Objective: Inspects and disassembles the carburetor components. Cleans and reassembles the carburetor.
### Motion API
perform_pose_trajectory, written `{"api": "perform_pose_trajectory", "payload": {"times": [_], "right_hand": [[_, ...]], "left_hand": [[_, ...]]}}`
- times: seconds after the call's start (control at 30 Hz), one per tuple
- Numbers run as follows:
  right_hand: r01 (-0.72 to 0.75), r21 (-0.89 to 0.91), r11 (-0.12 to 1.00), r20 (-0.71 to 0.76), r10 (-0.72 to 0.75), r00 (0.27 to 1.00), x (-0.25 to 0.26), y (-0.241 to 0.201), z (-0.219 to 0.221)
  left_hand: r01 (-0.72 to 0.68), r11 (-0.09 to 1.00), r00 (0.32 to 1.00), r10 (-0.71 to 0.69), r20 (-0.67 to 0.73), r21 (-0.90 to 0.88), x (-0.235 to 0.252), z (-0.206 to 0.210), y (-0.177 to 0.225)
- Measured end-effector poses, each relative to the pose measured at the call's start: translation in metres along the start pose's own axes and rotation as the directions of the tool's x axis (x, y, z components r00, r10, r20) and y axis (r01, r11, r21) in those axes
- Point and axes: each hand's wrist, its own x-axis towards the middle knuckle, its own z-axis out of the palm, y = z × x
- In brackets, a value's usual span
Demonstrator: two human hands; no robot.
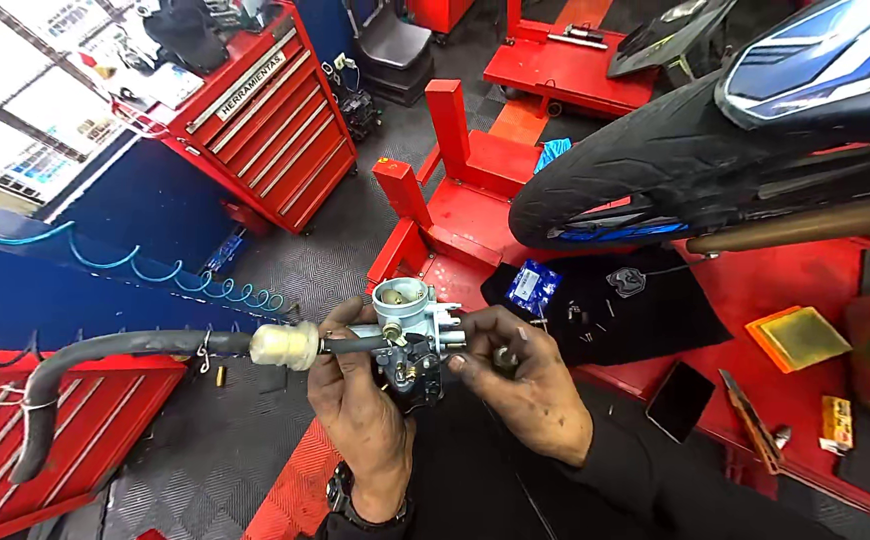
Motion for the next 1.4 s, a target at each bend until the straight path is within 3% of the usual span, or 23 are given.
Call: {"api": "perform_pose_trajectory", "payload": {"times": [0.17,0.4,0.6,1.4], "right_hand": [[0.087,-0.034,0.996,-0.032,-0.088,0.996,-0.001,0.007,0.002],[0.102,-0.044,0.994,-0.027,-0.103,0.994,-0.003,0.007,0.003],[0.049,0.046,0.998,0.003,-0.050,0.999,-0.005,0.010,0.005],[0.021,0.054,0.998,-0.034,-0.019,0.999,-0.002,0.009,0.012]], "left_hand": [[0.014,1.000,1.000,-0.013,0.011,-0.016,-0.002,-0.001,0.001],[0.051,0.999,0.998,-0.051,-0.024,0.000,-0.004,-0.003,0.002],[0.029,1.000,1.000,-0.029,0.000,0.006,-0.004,-0.005,0.001],[0.014,1.000,1.000,-0.014,-0.016,-0.007,0.001,-0.006,-0.003]]}}
